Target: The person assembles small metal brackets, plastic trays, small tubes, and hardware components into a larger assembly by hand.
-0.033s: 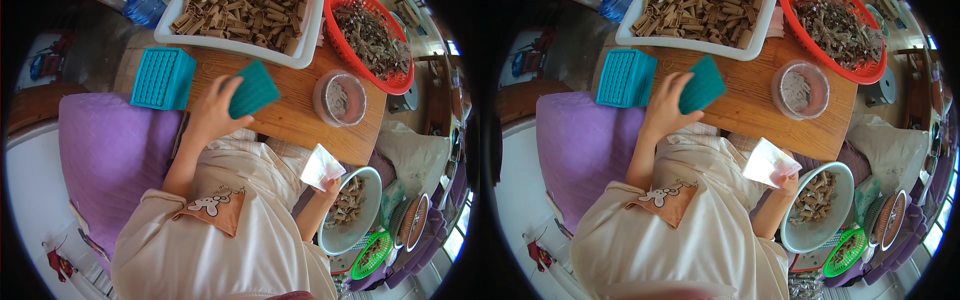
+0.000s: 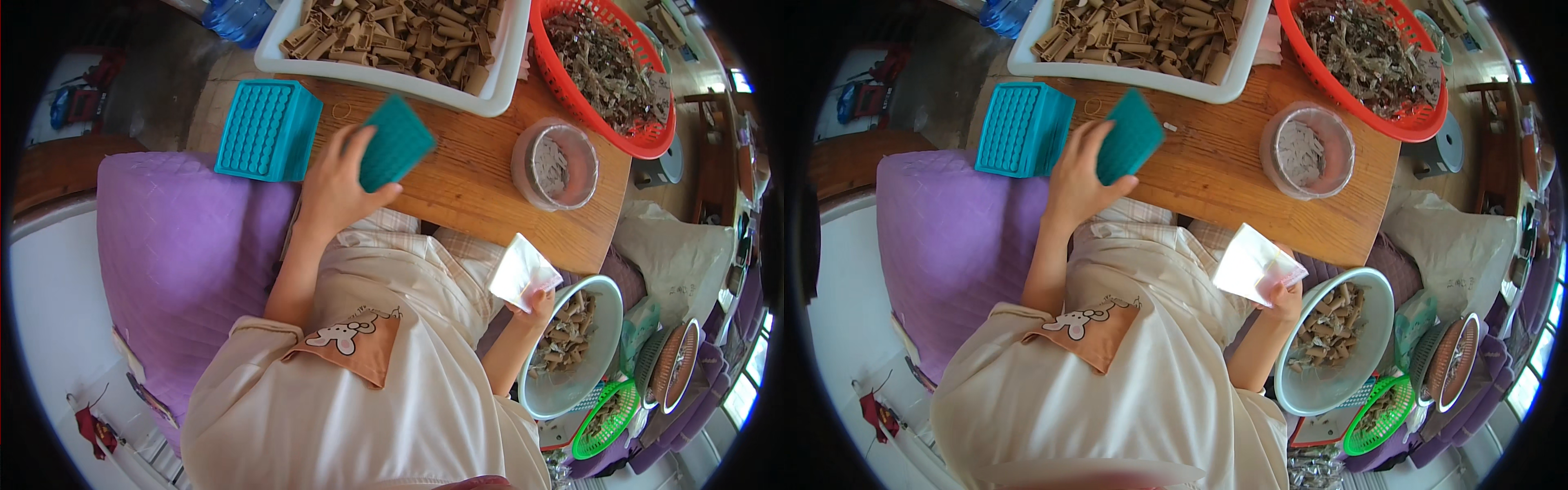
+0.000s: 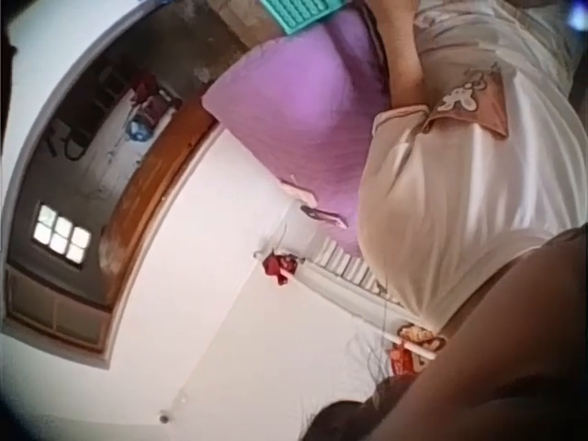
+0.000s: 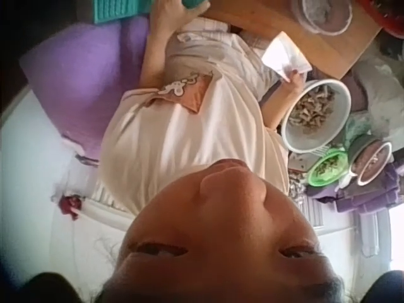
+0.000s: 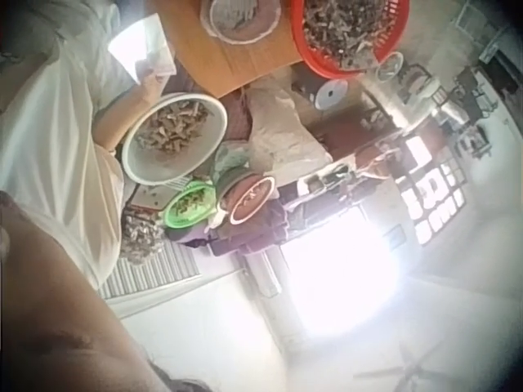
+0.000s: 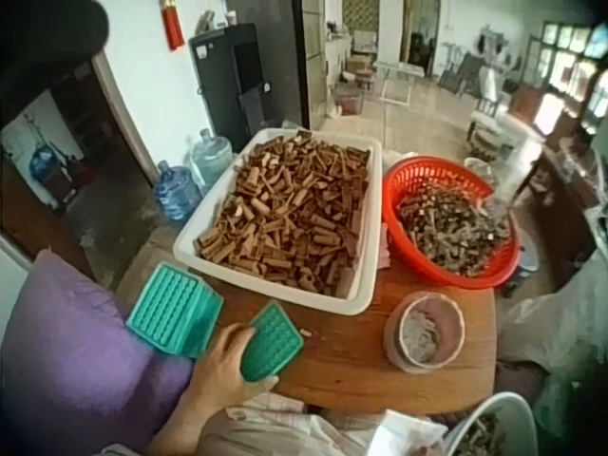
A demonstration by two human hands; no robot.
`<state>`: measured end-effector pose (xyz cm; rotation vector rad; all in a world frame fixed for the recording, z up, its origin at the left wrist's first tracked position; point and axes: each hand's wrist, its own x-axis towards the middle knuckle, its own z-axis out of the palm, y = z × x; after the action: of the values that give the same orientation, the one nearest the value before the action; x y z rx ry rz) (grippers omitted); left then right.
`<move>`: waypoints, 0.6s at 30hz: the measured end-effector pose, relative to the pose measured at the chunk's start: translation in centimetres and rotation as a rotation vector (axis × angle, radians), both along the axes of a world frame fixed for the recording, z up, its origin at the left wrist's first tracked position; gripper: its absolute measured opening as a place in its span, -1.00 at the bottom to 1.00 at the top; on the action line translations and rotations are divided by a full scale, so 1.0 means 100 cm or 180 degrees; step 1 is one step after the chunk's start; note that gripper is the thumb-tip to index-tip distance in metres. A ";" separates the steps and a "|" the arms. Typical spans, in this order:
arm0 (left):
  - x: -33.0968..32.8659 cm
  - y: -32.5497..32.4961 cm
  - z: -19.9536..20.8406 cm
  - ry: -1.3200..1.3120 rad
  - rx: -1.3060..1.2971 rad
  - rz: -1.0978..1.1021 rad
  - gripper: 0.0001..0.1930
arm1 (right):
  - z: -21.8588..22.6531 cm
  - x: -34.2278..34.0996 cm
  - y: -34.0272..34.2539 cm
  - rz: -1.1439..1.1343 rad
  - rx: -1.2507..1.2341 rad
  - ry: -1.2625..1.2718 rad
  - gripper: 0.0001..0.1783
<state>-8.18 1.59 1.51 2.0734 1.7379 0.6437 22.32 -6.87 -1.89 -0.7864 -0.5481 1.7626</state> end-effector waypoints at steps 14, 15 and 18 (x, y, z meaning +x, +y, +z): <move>-0.072 -0.017 0.055 0.1449 0.0352 0.1994 -0.43 | -0.011 -0.099 0.084 0.0153 -0.0838 -0.0903 -0.81; -0.078 -0.013 0.050 0.1446 0.0355 0.1992 -0.43 | -0.009 -0.103 0.085 0.0150 -0.0835 -0.0904 -0.81; -0.086 -0.007 0.040 0.1636 0.0436 0.1983 -0.43 | -0.007 -0.111 0.085 0.0315 -0.0684 -0.0971 -0.74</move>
<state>-16.76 0.91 5.50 1.8745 2.7532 0.4079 11.26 1.65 -2.62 -1.2094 -0.6132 1.8235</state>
